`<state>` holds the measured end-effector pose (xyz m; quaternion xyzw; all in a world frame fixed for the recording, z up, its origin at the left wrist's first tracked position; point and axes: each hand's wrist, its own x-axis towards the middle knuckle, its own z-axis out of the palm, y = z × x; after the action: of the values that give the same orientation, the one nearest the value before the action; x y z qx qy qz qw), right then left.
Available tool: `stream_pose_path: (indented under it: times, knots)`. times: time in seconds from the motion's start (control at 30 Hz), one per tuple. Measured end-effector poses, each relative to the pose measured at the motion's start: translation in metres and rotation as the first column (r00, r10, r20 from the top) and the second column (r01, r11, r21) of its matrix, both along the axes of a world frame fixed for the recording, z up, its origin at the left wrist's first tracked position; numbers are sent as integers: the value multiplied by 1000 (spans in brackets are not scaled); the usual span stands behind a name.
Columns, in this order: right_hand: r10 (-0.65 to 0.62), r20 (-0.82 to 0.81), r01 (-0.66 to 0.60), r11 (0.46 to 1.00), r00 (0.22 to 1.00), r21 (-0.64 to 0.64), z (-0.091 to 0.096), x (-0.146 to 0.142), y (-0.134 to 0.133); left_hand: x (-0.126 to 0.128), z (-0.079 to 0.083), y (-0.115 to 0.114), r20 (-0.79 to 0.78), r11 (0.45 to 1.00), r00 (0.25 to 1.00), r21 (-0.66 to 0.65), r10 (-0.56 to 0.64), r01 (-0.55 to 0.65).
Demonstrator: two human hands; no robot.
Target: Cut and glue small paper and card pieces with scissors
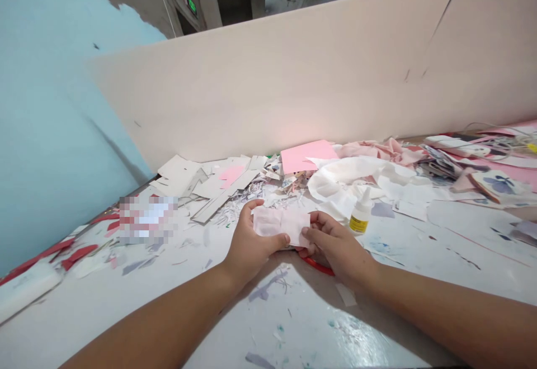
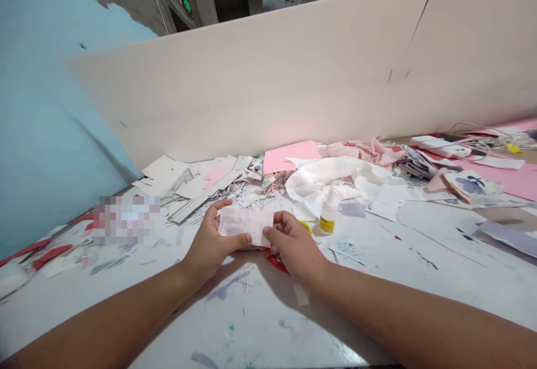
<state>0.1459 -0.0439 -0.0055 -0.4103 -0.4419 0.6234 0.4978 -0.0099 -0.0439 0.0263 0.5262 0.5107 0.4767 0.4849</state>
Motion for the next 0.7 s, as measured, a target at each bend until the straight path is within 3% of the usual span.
stream_pose_path:
  times: [0.13,0.3,0.5,0.7]
  knots:
    - [-25,11,26,999,1000,-34,0,-1,-1,-2,-8,4,12,999,1000,46,12,-12]
    - [-29,47,29,1000,998,13,-2,-2,0,-7,-17,7,-47,996,999,85,-20,24]
    - [-31,100,31,1000,994,-3,1,-3,-2,-11,-16,6,-116,988,991,130,-66,81]
    - [-19,38,19,1000,999,0,7,-6,-6,-12,-17,8,-132,983,988,154,-81,101]
